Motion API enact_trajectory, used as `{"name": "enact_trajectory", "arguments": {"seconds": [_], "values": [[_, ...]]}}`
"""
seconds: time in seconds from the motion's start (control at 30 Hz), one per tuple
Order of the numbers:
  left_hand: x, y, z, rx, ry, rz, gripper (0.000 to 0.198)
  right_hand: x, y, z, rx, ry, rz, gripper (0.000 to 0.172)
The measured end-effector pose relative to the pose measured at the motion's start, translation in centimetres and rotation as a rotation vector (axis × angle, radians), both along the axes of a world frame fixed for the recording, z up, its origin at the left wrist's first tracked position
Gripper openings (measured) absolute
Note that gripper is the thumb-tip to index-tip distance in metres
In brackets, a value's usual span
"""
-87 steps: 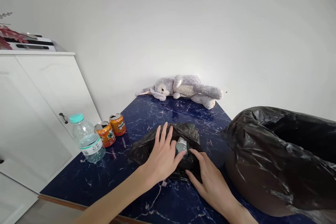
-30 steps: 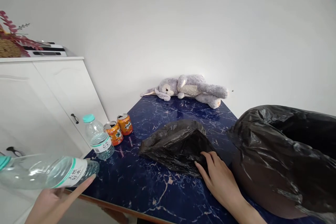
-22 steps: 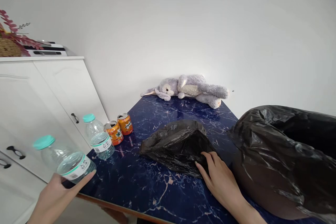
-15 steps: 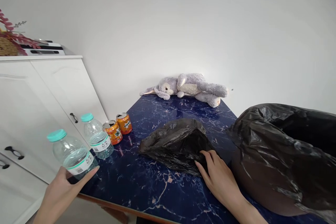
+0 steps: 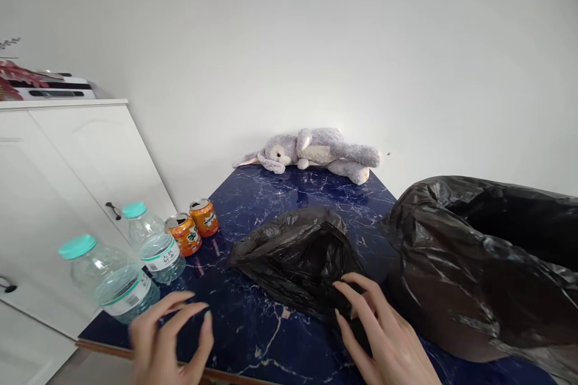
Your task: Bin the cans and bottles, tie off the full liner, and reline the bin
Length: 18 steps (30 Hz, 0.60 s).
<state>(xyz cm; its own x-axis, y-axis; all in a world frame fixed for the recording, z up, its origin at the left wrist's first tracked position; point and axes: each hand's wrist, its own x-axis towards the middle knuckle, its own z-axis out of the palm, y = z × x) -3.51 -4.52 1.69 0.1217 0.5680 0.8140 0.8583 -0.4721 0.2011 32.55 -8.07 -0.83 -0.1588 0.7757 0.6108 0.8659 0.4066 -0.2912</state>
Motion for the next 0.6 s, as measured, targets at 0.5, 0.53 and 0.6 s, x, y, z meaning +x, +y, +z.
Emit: {"name": "enact_trajectory", "arguments": {"seconds": [0.5,0.53,0.6], "values": [[6.2,11.4,8.2,-0.189,0.189,-0.234,0.017,1.7,0.2,0.0,-0.122,0.128,-0.050,0.032],[6.1,11.0,9.0,-0.157,0.134,-0.215,0.017,1.5,-0.2,0.3,-0.086,0.127,-0.057,0.034],[5.4,9.9,10.2,-0.104,0.060,-0.169,0.016,1.0,-1.1,1.0,-0.012,0.104,-0.054,0.039]]}}
